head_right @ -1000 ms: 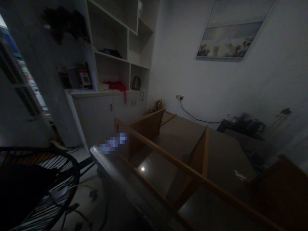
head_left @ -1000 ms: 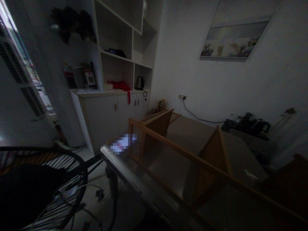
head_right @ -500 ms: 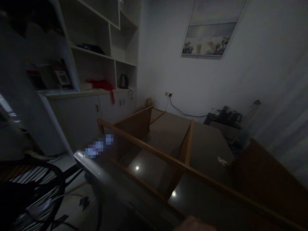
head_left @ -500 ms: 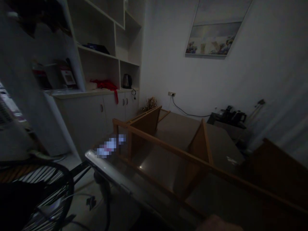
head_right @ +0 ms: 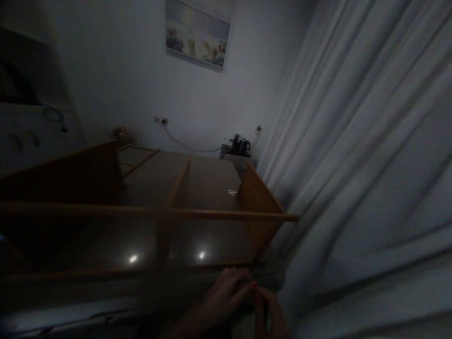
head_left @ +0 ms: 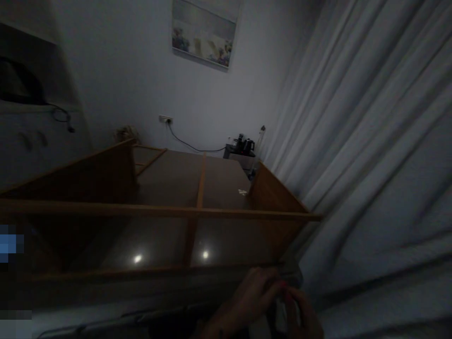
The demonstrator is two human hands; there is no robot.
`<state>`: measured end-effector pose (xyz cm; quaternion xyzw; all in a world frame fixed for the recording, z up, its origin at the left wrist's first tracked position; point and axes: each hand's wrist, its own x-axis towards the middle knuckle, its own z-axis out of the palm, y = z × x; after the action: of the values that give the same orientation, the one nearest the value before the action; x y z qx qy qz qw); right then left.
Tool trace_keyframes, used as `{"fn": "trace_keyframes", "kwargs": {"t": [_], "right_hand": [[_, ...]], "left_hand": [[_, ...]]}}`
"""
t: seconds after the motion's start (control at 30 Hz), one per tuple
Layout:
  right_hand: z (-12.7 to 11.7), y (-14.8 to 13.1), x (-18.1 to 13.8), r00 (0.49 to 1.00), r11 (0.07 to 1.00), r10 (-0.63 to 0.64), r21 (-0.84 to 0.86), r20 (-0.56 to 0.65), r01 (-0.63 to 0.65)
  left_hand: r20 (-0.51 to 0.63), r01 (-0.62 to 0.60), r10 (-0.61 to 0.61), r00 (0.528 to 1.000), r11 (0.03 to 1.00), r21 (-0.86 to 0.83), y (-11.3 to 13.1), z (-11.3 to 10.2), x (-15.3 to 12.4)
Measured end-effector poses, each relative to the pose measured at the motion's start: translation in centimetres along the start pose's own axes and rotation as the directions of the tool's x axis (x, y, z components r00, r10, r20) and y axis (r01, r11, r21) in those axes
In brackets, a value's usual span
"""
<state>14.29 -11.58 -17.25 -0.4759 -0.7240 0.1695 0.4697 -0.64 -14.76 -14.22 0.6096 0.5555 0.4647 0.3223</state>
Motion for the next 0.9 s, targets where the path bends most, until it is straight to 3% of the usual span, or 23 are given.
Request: {"fn": "trace_keyframes", "kwargs": {"t": [0.17, 0.43, 0.57, 0.73, 0.9], "right_hand": [[-1.2, 0.5, -1.2, 0.999, 0.997, 0.006, 0.083, -0.042, -0.002], [-1.8, -0.3, -2.6, 0.99, 0.993, 0.045, 0.114, -0.135, -0.029], [-1.9, 0.3, -2.7, 0.983, 0.994, 0.079, 0.085, -0.165, -0.066], [-0.7, 2.8, -0.2, 0.989, 0.996, 0.074, -0.039, -0.127, -0.08], [1.2, 5.4, 3.3, 0.995, 0.992, 0.003, -0.125, -0.1, -0.016]], "left_hand": [[0.121, -0.095, 0.105, 0.987, 0.992, -0.086, 0.4, 1.6, 0.4], [0.17, -0.104, 0.135, 0.976, 0.979, -0.177, 0.4, 3.3, 0.8], [0.057, -0.049, 0.059, 0.997, 0.986, -0.16, 0.1, 3.1, 1.4], [-0.084, 0.017, -0.014, 0.996, 0.999, 0.044, -1.2, -0.1, 3.7], [-0.03, 0.071, -0.064, 0.998, 0.911, 0.407, -2.2, -1.9, 5.3]]}}
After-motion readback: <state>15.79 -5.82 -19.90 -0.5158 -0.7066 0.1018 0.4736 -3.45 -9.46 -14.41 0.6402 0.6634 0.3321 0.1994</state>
